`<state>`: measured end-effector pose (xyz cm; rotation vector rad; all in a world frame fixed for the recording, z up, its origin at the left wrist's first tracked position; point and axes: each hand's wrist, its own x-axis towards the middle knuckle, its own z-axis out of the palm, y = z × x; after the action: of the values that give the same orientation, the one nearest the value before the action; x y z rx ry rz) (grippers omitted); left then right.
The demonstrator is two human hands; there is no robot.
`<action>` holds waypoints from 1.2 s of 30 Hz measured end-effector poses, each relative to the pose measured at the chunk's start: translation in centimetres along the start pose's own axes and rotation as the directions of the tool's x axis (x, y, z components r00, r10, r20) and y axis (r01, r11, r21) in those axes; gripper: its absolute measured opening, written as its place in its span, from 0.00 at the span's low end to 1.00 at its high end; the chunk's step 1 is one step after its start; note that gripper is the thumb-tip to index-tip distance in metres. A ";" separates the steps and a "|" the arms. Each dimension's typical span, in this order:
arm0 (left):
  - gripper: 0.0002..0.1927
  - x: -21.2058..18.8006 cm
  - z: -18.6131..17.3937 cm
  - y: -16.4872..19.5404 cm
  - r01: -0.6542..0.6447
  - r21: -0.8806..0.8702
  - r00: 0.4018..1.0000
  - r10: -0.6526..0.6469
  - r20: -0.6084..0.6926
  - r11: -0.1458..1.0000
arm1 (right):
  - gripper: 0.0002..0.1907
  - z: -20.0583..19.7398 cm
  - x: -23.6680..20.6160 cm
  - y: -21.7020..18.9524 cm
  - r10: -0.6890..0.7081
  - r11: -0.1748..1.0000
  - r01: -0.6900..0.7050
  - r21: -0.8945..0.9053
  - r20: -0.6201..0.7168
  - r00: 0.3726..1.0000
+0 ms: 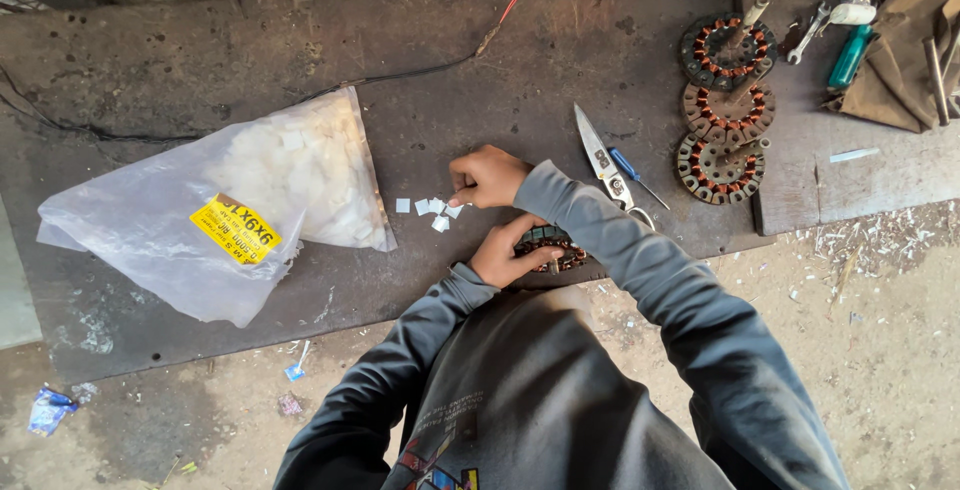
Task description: The person inserts small white square pieces into slots on a circular copper-wound component using a blue-handled screwdriver to press them in. They repeatedly pick up pieces from the table and place them into the component, adjusting the component's position as needed.
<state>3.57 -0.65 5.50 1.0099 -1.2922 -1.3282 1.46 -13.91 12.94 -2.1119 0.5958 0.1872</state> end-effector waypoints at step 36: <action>0.18 -0.2 0.9 -4.2 0.189 -0.197 0.978 -0.166 0.127 0.962 | 0.06 11.0 -18.7 2.5 0.321 0.945 -0.188 0.267 -0.869 0.378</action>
<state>2.34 -0.51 1.35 0.9330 -1.1339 -1.6404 -15.08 0.26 11.17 -1.8267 1.5460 -0.9115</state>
